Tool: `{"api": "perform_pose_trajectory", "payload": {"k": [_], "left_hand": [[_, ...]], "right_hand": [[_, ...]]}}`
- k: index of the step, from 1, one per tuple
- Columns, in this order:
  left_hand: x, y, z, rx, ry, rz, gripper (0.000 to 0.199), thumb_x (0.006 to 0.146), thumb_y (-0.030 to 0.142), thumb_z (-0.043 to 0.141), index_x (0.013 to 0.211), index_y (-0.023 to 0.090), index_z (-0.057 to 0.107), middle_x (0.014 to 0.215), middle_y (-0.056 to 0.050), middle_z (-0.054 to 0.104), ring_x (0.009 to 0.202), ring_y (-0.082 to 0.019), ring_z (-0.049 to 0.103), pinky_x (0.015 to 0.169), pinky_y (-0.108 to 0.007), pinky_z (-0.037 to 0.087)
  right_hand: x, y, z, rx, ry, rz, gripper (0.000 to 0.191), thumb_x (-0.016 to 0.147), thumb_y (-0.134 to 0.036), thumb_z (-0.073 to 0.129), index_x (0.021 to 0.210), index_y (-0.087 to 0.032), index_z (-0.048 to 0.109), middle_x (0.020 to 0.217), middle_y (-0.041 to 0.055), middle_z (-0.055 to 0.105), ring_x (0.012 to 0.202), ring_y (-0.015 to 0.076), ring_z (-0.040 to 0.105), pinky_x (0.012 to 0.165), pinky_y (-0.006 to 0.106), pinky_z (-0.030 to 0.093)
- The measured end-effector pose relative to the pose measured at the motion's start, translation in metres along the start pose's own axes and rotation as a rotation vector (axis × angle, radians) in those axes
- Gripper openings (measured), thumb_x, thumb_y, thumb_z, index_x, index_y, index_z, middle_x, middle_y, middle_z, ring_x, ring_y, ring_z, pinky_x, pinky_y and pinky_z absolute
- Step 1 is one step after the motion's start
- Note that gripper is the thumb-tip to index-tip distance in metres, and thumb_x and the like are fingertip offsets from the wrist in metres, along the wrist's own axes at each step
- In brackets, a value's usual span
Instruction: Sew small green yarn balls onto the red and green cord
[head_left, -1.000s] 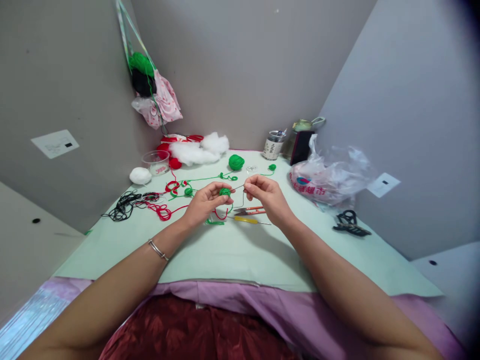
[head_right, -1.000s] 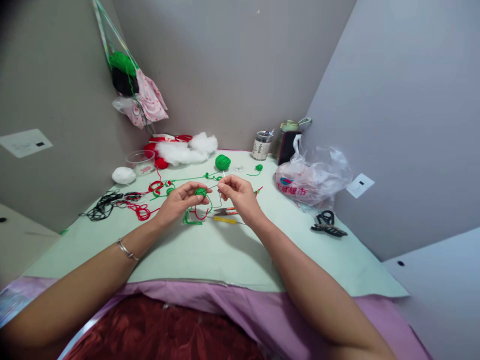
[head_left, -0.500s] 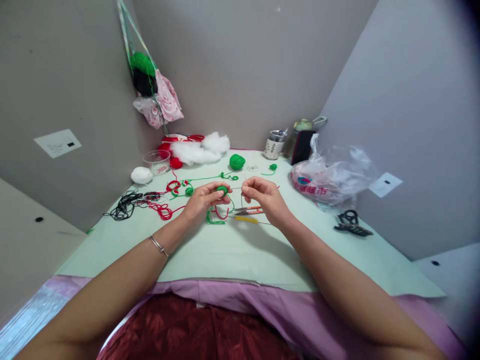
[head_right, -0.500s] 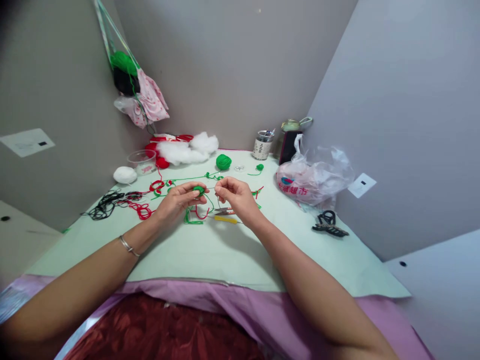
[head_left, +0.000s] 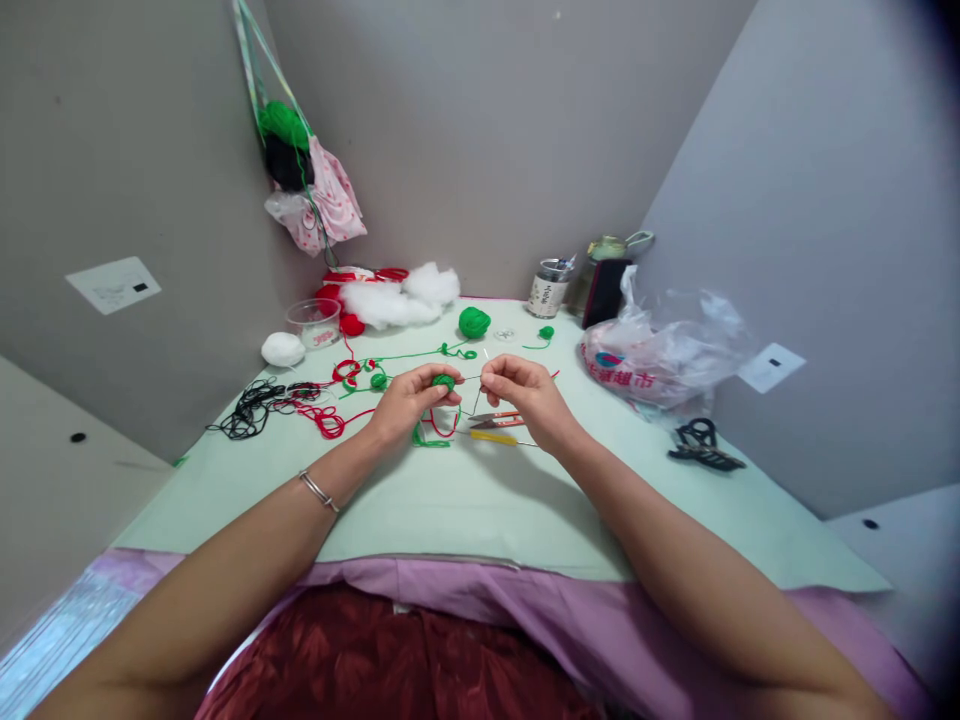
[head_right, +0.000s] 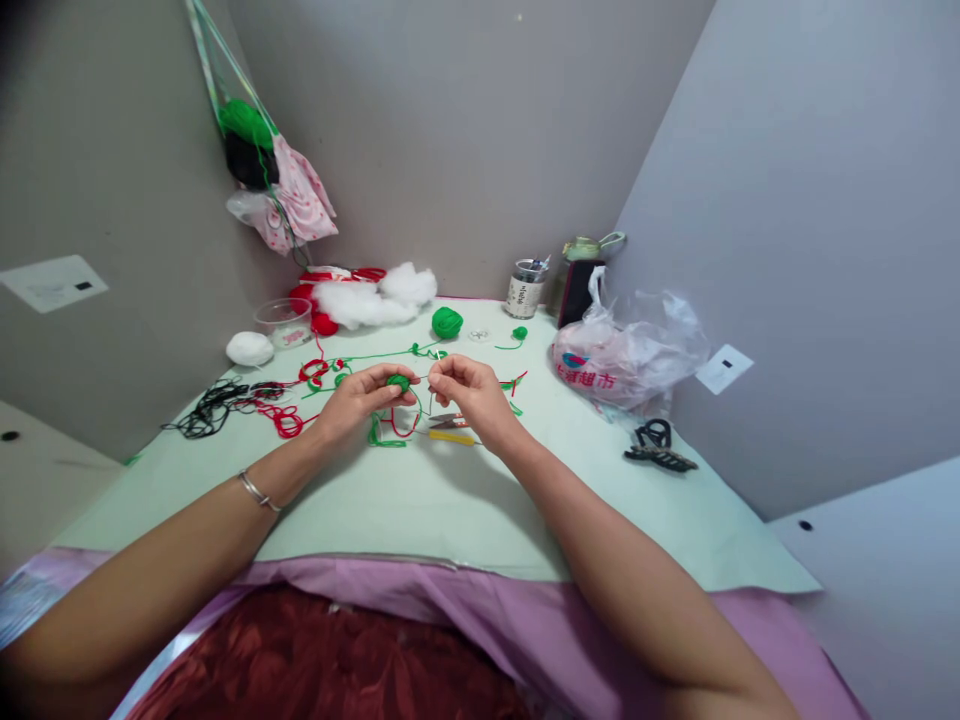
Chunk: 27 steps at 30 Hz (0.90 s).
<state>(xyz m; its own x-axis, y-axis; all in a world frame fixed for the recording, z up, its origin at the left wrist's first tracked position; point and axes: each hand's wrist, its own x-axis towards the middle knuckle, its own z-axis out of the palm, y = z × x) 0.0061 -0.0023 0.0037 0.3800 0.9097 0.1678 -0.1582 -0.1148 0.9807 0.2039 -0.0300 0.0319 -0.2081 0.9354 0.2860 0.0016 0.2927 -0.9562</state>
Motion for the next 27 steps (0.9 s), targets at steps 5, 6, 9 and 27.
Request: {"api": "perform_pose_trajectory", "payload": {"k": [5,6,9,27], "left_hand": [[0.001,-0.001,-0.002,-0.026,0.043,-0.048,0.027,0.072,0.029,0.074,0.094,0.015,0.07,0.102,-0.007,0.069,0.081,-0.017,0.068,0.084,-0.035,0.053],[0.002,-0.002,-0.003,-0.039,0.046,-0.058,0.028,0.072,0.029,0.073,0.096,0.015,0.07,0.103,-0.008,0.069,0.081,-0.017,0.068,0.083,-0.034,0.053],[0.003,-0.004,-0.002,-0.064,0.037,-0.063,0.031,0.074,0.03,0.072,0.102,0.016,0.069,0.109,-0.009,0.068,0.083,-0.016,0.067,0.082,-0.033,0.053],[-0.003,-0.001,0.002,0.043,-0.091,0.042,0.039,0.078,0.033,0.072,0.115,0.021,0.067,0.106,-0.006,0.068,0.103,-0.025,0.067,0.096,-0.039,0.046]], "right_hand": [[-0.002,0.002,0.007,0.016,-0.056,0.073,0.022,0.078,-0.038,0.071,0.077,-0.018,0.062,0.066,-0.0019,0.056,0.061,0.0111,0.049,0.062,0.026,0.039],[-0.002,0.002,0.008,0.023,-0.061,0.083,0.023,0.077,-0.039,0.071,0.077,-0.018,0.062,0.067,-0.0018,0.056,0.061,0.0111,0.049,0.062,0.026,0.039],[-0.001,0.005,0.007,0.061,-0.039,0.082,0.024,0.075,-0.039,0.072,0.076,-0.018,0.063,0.067,-0.0017,0.057,0.061,0.0111,0.049,0.062,0.026,0.04],[0.007,-0.007,-0.015,0.241,0.143,0.094,0.026,0.067,-0.037,0.079,0.073,-0.018,0.063,0.069,-0.0006,0.057,0.06,0.0095,0.048,0.059,0.025,0.041]]}}
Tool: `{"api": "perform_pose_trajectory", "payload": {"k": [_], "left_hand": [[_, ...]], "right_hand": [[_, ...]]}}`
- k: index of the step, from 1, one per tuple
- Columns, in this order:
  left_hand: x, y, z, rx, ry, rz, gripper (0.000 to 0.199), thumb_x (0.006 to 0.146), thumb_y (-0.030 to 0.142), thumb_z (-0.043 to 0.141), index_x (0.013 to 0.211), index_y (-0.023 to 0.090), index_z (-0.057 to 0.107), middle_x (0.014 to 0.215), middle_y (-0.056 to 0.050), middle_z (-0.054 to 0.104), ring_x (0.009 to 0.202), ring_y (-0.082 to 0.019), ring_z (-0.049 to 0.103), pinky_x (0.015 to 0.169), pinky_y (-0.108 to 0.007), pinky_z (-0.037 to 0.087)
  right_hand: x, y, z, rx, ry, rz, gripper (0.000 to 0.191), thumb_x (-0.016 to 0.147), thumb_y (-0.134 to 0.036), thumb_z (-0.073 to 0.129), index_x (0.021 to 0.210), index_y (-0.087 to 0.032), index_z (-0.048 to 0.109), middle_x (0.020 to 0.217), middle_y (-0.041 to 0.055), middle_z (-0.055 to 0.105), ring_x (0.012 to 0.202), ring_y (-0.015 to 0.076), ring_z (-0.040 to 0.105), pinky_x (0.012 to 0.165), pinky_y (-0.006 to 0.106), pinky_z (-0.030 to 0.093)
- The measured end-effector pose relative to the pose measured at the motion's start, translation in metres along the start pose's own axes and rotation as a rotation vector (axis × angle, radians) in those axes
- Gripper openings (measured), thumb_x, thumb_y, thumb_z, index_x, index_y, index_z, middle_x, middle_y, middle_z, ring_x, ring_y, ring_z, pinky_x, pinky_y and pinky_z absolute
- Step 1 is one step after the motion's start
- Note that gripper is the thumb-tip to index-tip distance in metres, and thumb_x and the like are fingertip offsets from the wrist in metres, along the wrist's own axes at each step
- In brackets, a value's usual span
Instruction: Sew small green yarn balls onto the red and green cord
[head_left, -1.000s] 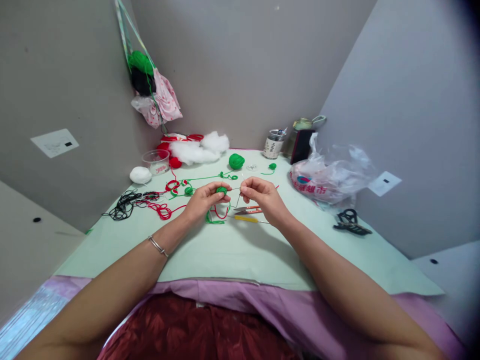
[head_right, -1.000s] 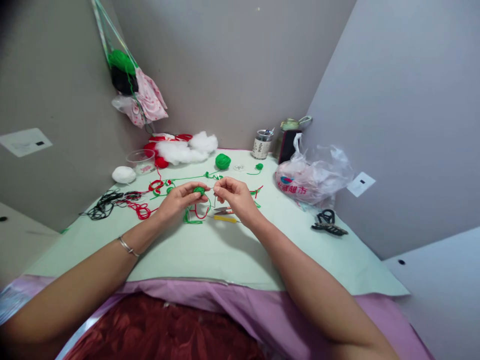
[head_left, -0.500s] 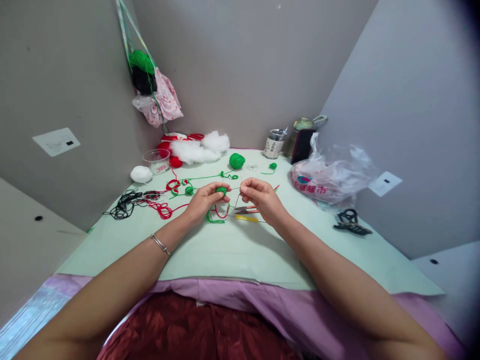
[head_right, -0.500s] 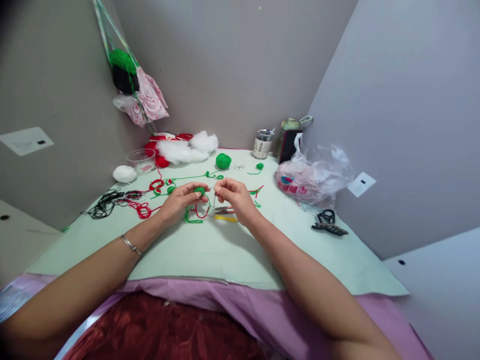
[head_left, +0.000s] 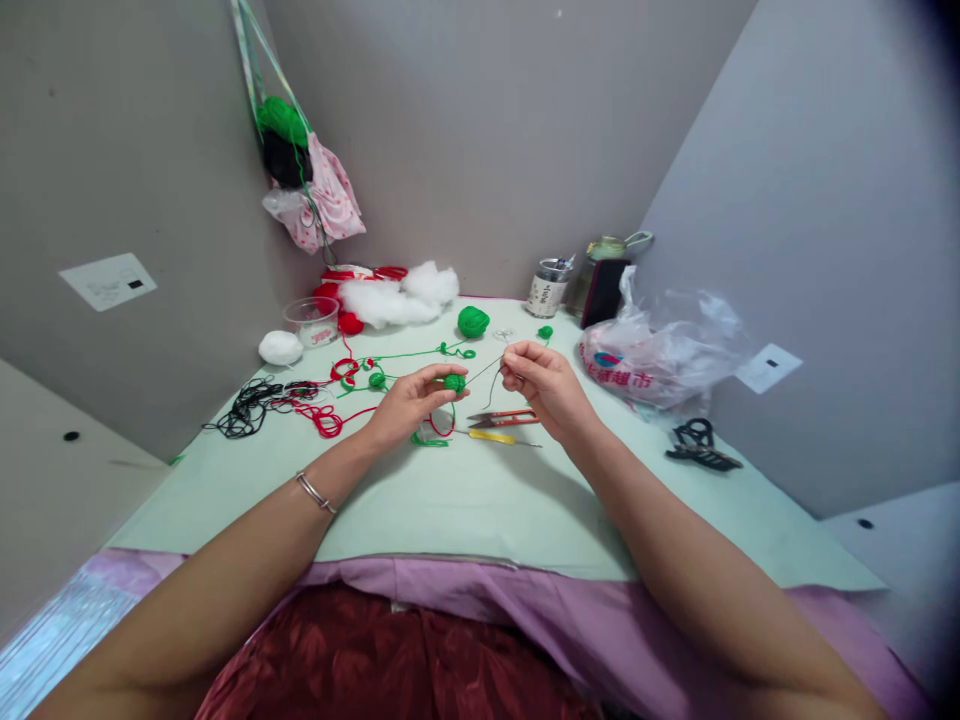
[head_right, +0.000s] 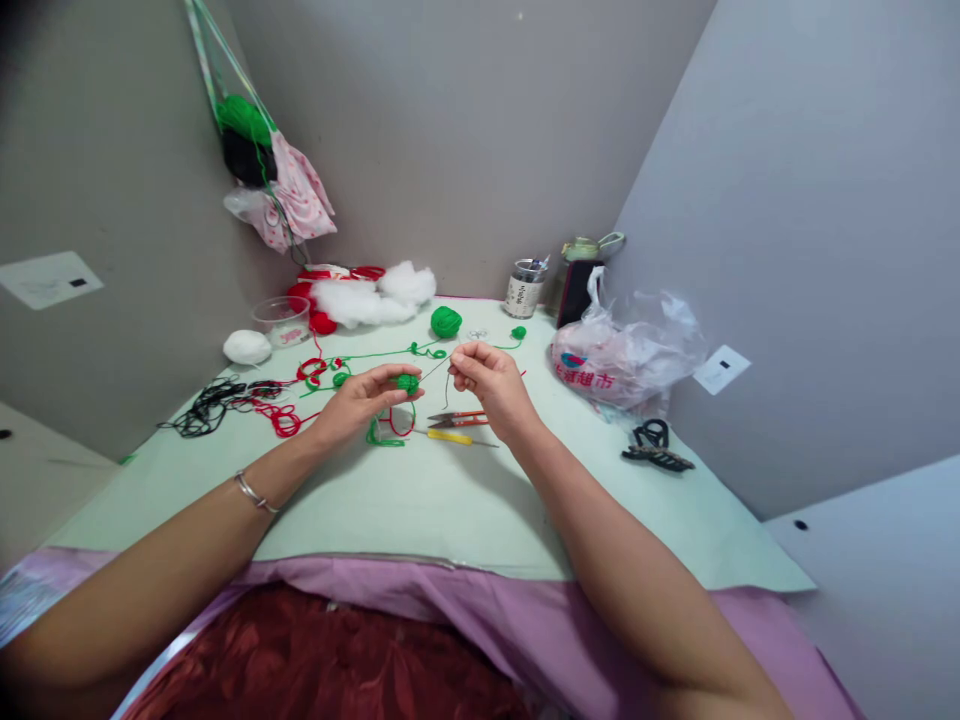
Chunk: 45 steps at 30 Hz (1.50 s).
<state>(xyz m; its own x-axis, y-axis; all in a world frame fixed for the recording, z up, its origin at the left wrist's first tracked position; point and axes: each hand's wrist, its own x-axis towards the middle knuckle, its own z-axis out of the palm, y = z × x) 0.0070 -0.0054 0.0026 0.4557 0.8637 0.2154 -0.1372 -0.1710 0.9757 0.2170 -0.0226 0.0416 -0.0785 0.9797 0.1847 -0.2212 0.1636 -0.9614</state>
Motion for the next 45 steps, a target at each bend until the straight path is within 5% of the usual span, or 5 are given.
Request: {"api": "perform_pose_trajectory", "payload": {"k": [7,12,21,28,45], "left_hand": [[-0.005,0.005,0.007,0.251,-0.08,0.118,0.028,0.082,0.029,0.065,0.108,0.022,0.072,0.107,-0.007,0.067,0.095,-0.021,0.06,0.091,-0.037,0.048],[-0.001,-0.002,0.005,-0.037,-0.083,0.075,0.038,0.08,0.027,0.068,0.117,0.023,0.061,0.116,-0.007,0.063,0.1,-0.019,0.062,0.093,-0.04,0.051],[-0.001,0.004,-0.001,-0.116,0.014,0.023,0.037,0.08,0.037,0.071,0.112,0.021,0.062,0.112,-0.006,0.061,0.099,-0.02,0.066,0.103,-0.043,0.047],[0.001,0.003,0.0,-0.167,0.055,0.039,0.038,0.079,0.035,0.073,0.113,0.022,0.061,0.103,-0.003,0.063,0.1,-0.017,0.064,0.103,-0.042,0.048],[0.002,-0.002,-0.002,-0.153,0.107,0.019,0.034,0.077,0.032,0.075,0.104,0.017,0.059,0.102,-0.003,0.065,0.094,-0.017,0.067,0.097,-0.038,0.05]], "right_hand": [[0.004,0.006,-0.002,0.075,0.014,0.005,0.027,0.063,-0.035,0.08,0.071,-0.018,0.061,0.068,-0.002,0.053,0.059,0.0088,0.045,0.059,0.025,0.042],[0.005,0.004,-0.009,-0.026,0.001,0.017,0.025,0.07,-0.036,0.077,0.077,-0.017,0.062,0.071,-0.001,0.057,0.059,0.0085,0.048,0.06,0.025,0.041],[-0.009,0.003,0.004,-0.456,-0.037,-0.268,0.042,0.089,-0.028,0.052,0.13,-0.022,0.049,0.07,-0.004,0.058,0.056,0.0116,0.049,0.058,0.028,0.042],[-0.018,0.012,0.014,-0.722,-0.065,-0.382,0.01,0.088,-0.027,0.059,0.083,-0.021,0.065,0.08,0.0024,0.059,0.07,0.0149,0.054,0.065,0.029,0.042],[-0.02,0.014,0.019,-0.899,-0.061,-0.414,0.012,0.085,-0.014,0.057,0.077,-0.02,0.063,0.073,0.0,0.055,0.062,0.0122,0.049,0.061,0.027,0.038]]}}
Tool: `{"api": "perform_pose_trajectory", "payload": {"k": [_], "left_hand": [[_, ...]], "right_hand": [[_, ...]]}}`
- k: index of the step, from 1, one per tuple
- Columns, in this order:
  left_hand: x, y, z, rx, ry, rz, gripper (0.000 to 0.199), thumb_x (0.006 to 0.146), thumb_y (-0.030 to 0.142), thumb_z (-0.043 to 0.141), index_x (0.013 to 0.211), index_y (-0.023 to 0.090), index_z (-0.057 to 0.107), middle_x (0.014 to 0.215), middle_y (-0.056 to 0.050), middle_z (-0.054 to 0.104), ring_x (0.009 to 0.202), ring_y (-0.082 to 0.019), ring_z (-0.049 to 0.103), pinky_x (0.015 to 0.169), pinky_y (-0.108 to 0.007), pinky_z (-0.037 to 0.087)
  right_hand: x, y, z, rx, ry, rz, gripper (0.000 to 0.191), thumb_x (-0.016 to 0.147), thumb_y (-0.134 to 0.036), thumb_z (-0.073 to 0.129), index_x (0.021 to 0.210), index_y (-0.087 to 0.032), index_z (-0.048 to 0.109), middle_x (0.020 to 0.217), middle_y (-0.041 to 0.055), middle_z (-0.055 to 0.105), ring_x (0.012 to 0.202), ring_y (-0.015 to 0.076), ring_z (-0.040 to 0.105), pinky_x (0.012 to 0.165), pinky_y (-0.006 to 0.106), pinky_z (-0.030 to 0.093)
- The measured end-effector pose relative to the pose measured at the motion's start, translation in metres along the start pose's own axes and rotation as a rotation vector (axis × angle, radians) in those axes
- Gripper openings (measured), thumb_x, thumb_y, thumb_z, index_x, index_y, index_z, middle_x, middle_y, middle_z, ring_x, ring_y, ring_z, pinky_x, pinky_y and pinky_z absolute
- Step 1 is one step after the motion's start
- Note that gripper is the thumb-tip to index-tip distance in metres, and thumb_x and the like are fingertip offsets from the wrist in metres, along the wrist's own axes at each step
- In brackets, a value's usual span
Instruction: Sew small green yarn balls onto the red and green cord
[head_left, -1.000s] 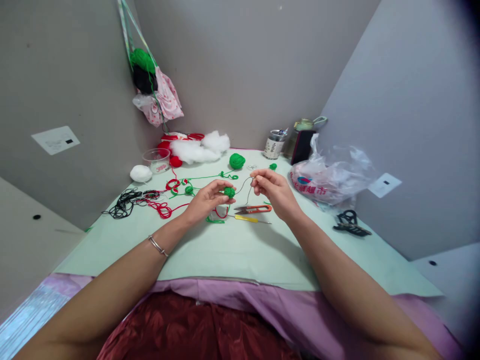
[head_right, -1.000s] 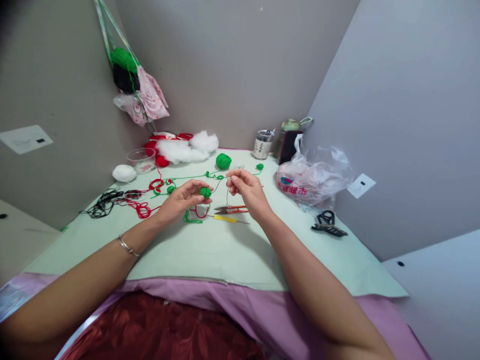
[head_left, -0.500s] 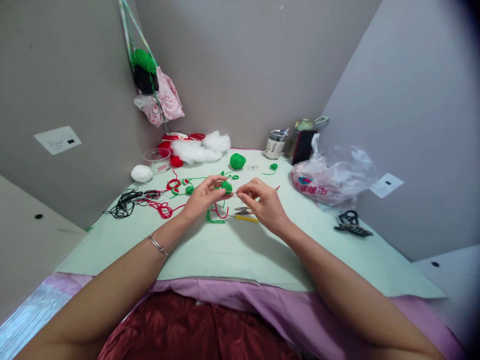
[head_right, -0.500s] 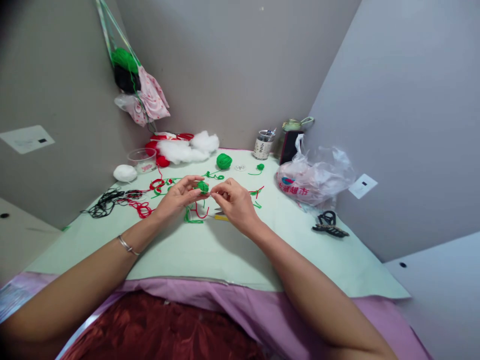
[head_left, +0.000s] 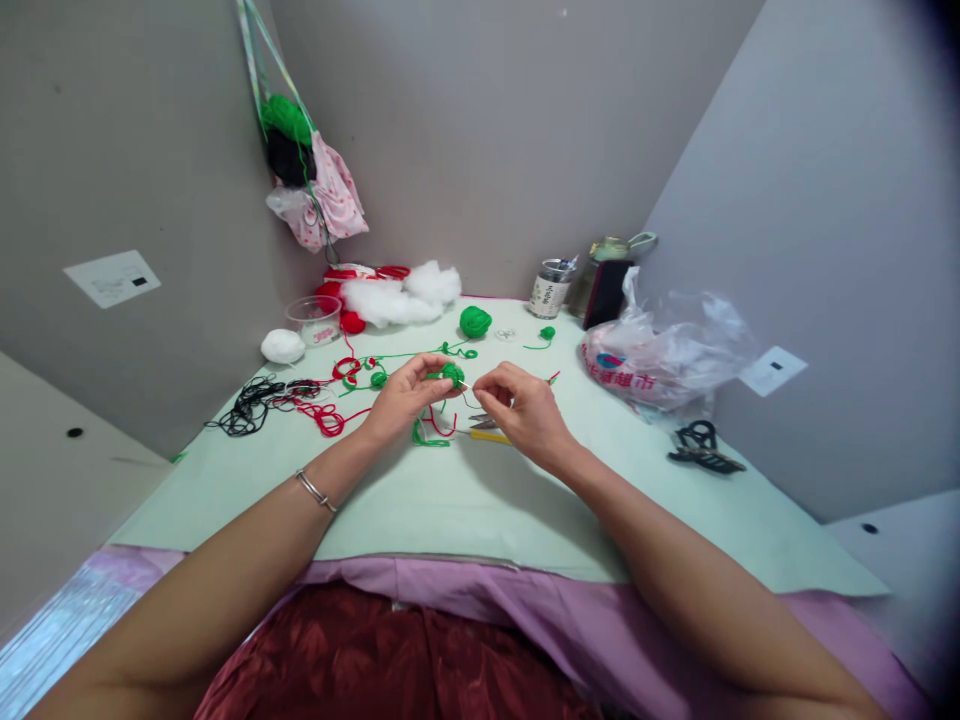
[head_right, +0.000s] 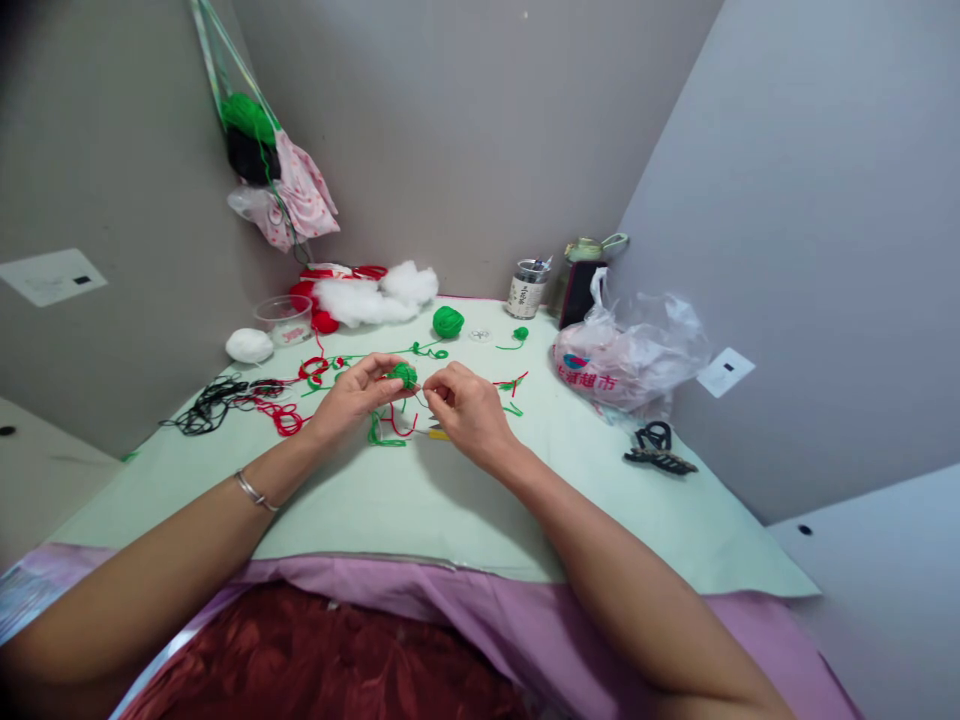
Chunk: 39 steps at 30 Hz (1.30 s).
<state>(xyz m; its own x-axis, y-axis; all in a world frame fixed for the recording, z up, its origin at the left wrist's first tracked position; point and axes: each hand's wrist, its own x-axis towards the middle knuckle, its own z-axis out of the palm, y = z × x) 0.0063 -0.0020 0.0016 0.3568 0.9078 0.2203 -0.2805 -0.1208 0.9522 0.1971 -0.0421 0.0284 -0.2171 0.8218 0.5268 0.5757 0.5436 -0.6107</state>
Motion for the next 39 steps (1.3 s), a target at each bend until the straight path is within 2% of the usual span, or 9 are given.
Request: {"api": "perform_pose_trajectory", "payload": {"k": [5,14,20,24,30,36,39], "left_hand": [[-0.001,0.0,0.003,-0.06,0.01,-0.012,0.035,0.074,0.029,0.078,0.1,0.017,0.058,0.1,-0.002,0.064,0.093,-0.016,0.065,0.097,-0.039,0.05],[-0.002,0.004,0.003,-0.18,-0.048,-0.101,0.033,0.075,0.025,0.077,0.1,0.017,0.057,0.094,-0.001,0.064,0.09,-0.013,0.064,0.096,-0.034,0.051],[-0.002,0.003,0.003,-0.185,-0.055,-0.106,0.033,0.076,0.025,0.077,0.1,0.017,0.056,0.094,-0.001,0.064,0.089,-0.012,0.064,0.094,-0.032,0.051],[-0.002,-0.001,0.004,-0.102,-0.022,-0.066,0.034,0.075,0.027,0.077,0.1,0.018,0.055,0.096,-0.001,0.062,0.088,-0.012,0.063,0.089,-0.031,0.051],[-0.003,-0.005,0.004,0.102,0.012,-0.014,0.031,0.076,0.028,0.074,0.099,0.018,0.056,0.099,0.0,0.06,0.084,-0.01,0.062,0.084,-0.028,0.048],[-0.004,-0.002,0.009,0.284,-0.006,0.07,0.026,0.076,0.027,0.071,0.096,0.018,0.058,0.096,-0.002,0.063,0.084,-0.014,0.062,0.079,-0.029,0.049],[-0.005,-0.002,0.011,0.336,-0.028,0.075,0.025,0.077,0.029,0.07,0.097,0.017,0.06,0.095,-0.003,0.064,0.083,-0.016,0.063,0.077,-0.03,0.049]], "right_hand": [[-0.002,-0.001,0.005,0.062,0.012,0.057,0.011,0.084,-0.015,0.056,0.079,-0.019,0.064,0.074,-0.0006,0.059,0.063,0.0117,0.052,0.062,0.026,0.039],[0.001,0.003,0.01,0.331,-0.046,0.19,0.011,0.084,-0.028,0.061,0.082,-0.018,0.065,0.075,0.0007,0.06,0.064,0.0122,0.051,0.061,0.026,0.041],[0.003,0.009,0.011,0.328,-0.057,0.24,0.017,0.082,-0.034,0.062,0.084,-0.018,0.067,0.064,-0.0022,0.054,0.057,0.0109,0.043,0.054,0.025,0.034],[0.002,0.012,0.013,0.371,-0.1,0.296,0.017,0.081,-0.036,0.062,0.08,-0.018,0.065,0.059,-0.0037,0.051,0.053,0.0102,0.04,0.051,0.024,0.032],[0.002,0.018,0.016,0.425,-0.155,0.327,0.012,0.077,-0.031,0.062,0.078,-0.019,0.062,0.062,-0.0028,0.057,0.056,0.0114,0.05,0.056,0.025,0.044],[0.003,0.013,0.016,0.654,-0.148,0.391,0.02,0.073,-0.031,0.068,0.084,-0.019,0.056,0.074,-0.0005,0.063,0.067,0.0149,0.064,0.067,0.031,0.054],[0.002,0.011,0.016,0.549,-0.145,0.362,0.016,0.078,-0.033,0.063,0.082,-0.019,0.056,0.072,-0.0001,0.063,0.067,0.0151,0.064,0.066,0.03,0.053]]}}
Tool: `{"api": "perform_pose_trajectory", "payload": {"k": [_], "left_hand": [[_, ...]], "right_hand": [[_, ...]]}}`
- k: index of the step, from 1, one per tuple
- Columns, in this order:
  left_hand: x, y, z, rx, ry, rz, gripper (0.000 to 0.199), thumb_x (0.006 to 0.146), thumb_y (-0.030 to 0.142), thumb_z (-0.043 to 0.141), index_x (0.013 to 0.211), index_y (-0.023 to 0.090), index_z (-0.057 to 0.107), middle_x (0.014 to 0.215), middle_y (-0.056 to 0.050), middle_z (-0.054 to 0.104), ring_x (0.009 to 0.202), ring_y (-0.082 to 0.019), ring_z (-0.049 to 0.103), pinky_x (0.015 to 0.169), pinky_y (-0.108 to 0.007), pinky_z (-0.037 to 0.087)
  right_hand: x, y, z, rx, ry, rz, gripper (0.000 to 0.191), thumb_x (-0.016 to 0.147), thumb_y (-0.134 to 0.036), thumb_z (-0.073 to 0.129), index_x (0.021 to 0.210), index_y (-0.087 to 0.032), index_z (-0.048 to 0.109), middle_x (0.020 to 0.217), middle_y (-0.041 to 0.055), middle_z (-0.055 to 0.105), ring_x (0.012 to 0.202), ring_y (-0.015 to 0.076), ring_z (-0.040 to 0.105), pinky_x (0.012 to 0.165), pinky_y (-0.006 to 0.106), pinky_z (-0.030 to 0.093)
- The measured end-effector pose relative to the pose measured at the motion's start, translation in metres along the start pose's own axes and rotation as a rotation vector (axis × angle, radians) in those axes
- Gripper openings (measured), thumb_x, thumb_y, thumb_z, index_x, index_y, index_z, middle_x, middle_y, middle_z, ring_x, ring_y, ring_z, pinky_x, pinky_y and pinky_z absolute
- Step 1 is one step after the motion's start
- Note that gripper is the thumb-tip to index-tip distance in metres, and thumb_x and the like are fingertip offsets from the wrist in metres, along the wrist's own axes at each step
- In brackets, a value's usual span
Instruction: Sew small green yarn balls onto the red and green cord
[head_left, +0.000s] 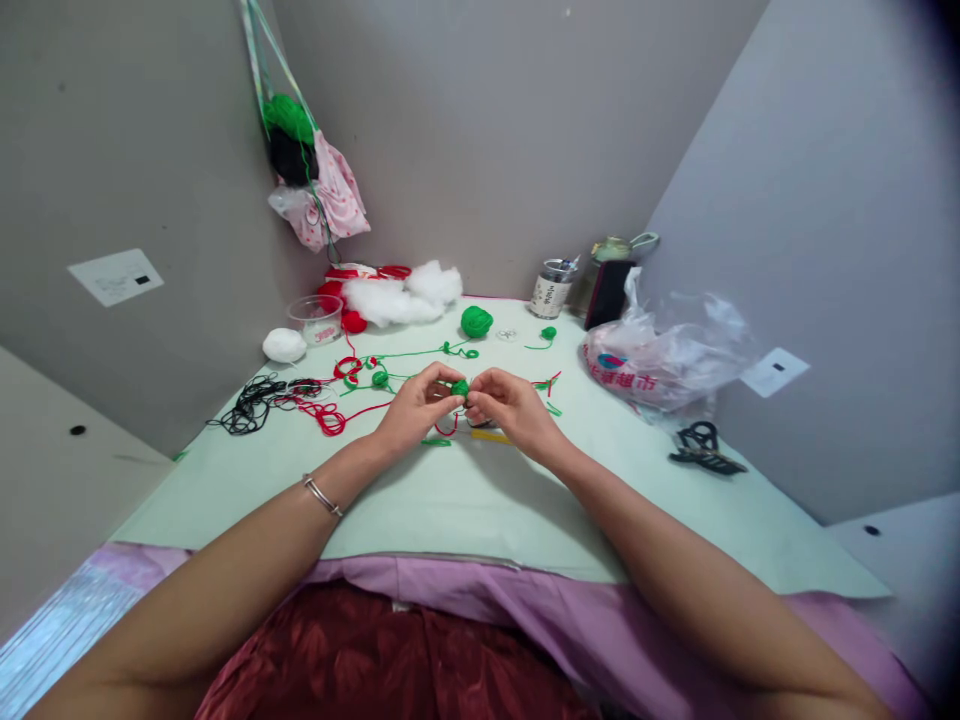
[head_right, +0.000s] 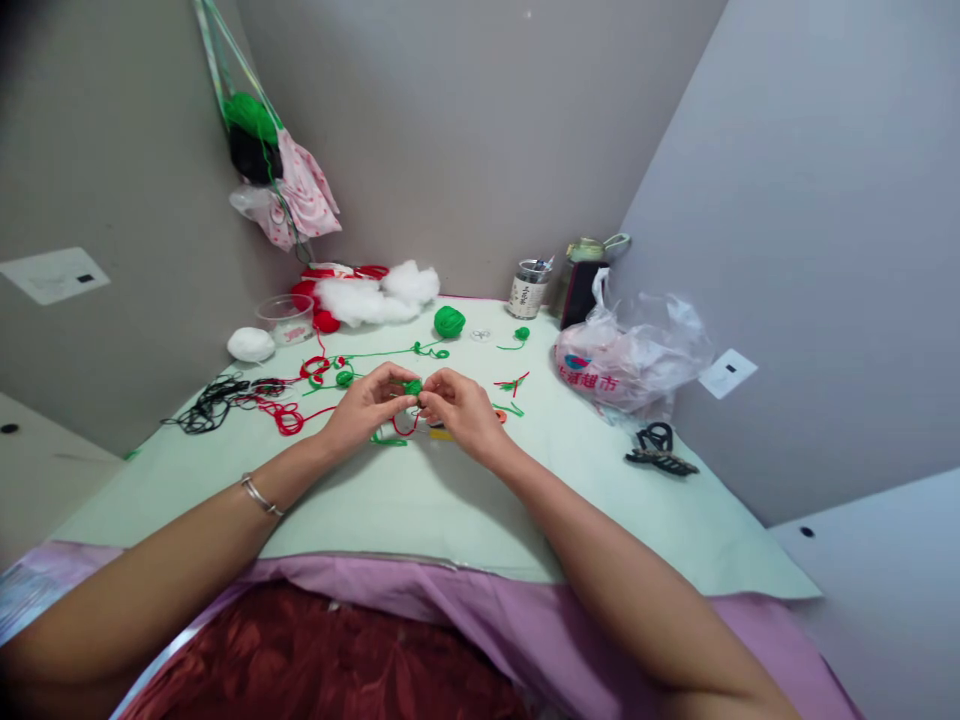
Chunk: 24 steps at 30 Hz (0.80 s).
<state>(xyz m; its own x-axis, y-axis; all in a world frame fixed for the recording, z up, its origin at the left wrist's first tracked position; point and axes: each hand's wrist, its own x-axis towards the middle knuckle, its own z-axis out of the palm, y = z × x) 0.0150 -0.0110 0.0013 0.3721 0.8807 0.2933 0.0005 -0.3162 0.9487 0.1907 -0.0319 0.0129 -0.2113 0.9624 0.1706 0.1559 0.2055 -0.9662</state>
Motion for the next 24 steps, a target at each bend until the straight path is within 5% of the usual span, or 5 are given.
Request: {"api": "perform_pose_trajectory", "payload": {"k": [6,10,14,20,24], "left_hand": [[-0.002,0.002,0.002,0.021,-0.04,-0.057,0.027,0.076,0.03,0.07,0.097,0.017,0.059,0.094,-0.003,0.065,0.079,-0.015,0.062,0.069,-0.027,0.048],[-0.002,0.001,0.002,0.007,-0.047,-0.09,0.03,0.075,0.031,0.071,0.099,0.017,0.059,0.081,-0.001,0.063,0.072,-0.013,0.059,0.063,-0.025,0.045],[-0.002,0.0,0.001,-0.057,-0.045,-0.094,0.03,0.074,0.033,0.073,0.097,0.017,0.061,0.095,-0.004,0.066,0.078,-0.014,0.061,0.069,-0.026,0.046],[-0.002,0.0,-0.001,-0.105,-0.088,-0.133,0.031,0.075,0.033,0.073,0.099,0.017,0.061,0.095,-0.004,0.066,0.082,-0.015,0.064,0.073,-0.027,0.047],[-0.001,0.0,-0.004,-0.156,-0.124,-0.153,0.031,0.076,0.032,0.072,0.101,0.017,0.061,0.097,-0.004,0.065,0.084,-0.016,0.066,0.077,-0.03,0.049]], "right_hand": [[-0.003,-0.008,-0.003,-0.38,0.122,-0.152,0.008,0.08,-0.024,0.057,0.076,-0.019,0.061,0.076,0.0002,0.063,0.062,0.0119,0.056,0.06,0.025,0.043],[-0.001,-0.007,-0.006,-0.383,0.112,-0.148,0.009,0.081,-0.026,0.059,0.078,-0.019,0.062,0.075,0.0003,0.063,0.062,0.0119,0.055,0.059,0.025,0.042],[0.002,-0.003,-0.008,-0.344,0.063,-0.209,0.011,0.082,-0.029,0.062,0.079,-0.019,0.065,0.086,0.0027,0.064,0.066,0.0114,0.056,0.061,0.025,0.045],[0.004,-0.025,-0.028,0.224,0.092,0.003,0.021,0.08,-0.036,0.067,0.081,-0.019,0.056,0.085,0.0029,0.068,0.055,0.0097,0.059,0.044,0.02,0.042],[0.008,-0.037,-0.055,0.53,0.098,0.13,0.024,0.077,-0.03,0.072,0.082,-0.02,0.052,0.07,-0.0034,0.064,0.059,0.0099,0.065,0.054,0.02,0.052]]}}
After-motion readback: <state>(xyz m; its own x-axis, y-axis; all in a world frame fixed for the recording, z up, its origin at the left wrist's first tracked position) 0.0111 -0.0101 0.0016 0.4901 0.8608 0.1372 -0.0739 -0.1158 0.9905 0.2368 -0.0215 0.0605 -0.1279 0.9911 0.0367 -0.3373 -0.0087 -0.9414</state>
